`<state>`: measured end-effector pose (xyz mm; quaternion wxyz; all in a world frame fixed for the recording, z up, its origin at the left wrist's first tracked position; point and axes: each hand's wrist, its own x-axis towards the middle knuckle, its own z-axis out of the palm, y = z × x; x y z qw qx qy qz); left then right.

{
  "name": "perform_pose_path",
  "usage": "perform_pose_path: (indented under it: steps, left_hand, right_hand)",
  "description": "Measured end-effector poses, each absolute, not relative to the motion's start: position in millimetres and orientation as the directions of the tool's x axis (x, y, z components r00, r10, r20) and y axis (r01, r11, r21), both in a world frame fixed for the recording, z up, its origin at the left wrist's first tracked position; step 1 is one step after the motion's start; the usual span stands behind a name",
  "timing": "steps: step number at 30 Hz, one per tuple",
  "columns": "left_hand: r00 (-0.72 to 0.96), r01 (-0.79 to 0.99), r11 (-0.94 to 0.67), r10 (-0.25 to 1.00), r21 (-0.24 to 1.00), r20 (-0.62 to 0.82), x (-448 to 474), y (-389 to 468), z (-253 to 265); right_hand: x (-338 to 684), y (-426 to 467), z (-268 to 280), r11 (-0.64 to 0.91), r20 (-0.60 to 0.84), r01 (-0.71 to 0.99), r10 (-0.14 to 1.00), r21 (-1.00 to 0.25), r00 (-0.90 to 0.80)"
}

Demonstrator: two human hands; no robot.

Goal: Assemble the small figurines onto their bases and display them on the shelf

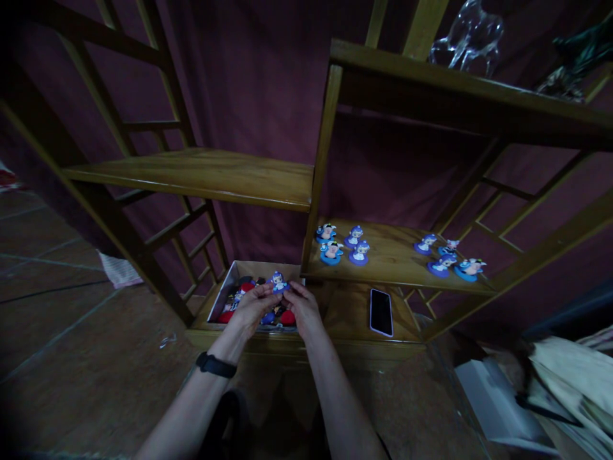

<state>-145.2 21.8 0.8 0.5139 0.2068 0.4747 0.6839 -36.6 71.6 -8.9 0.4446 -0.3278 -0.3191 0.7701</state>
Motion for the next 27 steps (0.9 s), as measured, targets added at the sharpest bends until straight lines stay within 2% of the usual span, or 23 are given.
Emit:
perform_pose_path:
  steps: [15, 27]
  left_hand:
    - [-0.386, -0.474, -0.052, 0.91, 0.879, -0.154, -148.2, 24.2, -4.5]
    - [-0.423, -0.438, -0.037, 0.89, 0.898, -0.17, -147.4, 25.2, -6.2]
  right_hand:
    - [-35.9, 70.7, -6.0, -0.364, -0.157, -0.426, 0.881, -0.828, -0.446]
    - [-37.9, 72.3, -12.4, -0.362, -0.168, -0.422, 0.887, -0.831, -0.43]
